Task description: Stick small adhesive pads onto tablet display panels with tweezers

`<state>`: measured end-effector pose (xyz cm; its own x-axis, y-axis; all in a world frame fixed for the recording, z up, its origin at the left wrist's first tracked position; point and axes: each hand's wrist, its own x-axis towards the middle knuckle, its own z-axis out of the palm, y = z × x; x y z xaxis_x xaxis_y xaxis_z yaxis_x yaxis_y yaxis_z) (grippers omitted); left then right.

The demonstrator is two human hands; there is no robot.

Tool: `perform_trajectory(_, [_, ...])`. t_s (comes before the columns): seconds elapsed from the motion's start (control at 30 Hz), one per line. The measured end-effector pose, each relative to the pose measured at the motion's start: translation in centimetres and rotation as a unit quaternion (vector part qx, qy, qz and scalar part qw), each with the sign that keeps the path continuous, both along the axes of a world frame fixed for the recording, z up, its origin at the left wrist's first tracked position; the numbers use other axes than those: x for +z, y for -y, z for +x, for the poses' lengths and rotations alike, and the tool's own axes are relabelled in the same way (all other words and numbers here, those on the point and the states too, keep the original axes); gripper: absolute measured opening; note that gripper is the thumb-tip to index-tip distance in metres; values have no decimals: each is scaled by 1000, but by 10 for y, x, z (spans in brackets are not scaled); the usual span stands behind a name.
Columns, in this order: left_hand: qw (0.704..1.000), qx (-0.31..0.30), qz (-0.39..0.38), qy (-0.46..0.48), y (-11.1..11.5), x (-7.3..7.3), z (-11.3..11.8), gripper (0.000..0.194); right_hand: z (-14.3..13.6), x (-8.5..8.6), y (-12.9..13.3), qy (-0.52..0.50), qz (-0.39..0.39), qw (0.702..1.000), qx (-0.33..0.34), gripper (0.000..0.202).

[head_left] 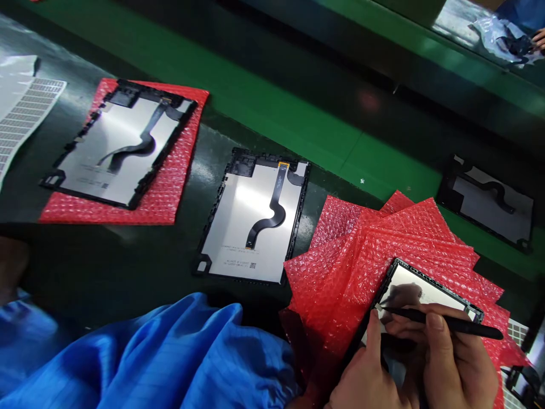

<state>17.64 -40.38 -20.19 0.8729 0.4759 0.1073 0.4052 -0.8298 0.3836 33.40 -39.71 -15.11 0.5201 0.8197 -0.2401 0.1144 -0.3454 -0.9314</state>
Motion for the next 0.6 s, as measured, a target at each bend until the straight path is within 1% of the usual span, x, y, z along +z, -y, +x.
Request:
perform_trajectory(0.1, [997, 15, -77, 22, 4, -4, -1, 52, -1, 1, 0, 10, 1, 1000, 3, 27])
perform_trajectory(0.2, [981, 47, -182, 50, 11, -9, -3, 61, 1, 1, 2, 25, -9, 1000, -7, 31])
perform_trajectory(0.27, [969, 68, -231, 58, 16, -13, -5, 66, 2, -1, 3, 23, -13, 1000, -14, 31])
perform_trajectory(0.43, [955, 89, -275, 70, 23, -21, -8, 74, 4, -4, 2, -15, -6, 1000, -13, 28])
perform_trajectory(0.6, [933, 113, -326, 100, 26, -25, -5, 81, 0, -1, 0, 22, 2, 1000, -2, 28])
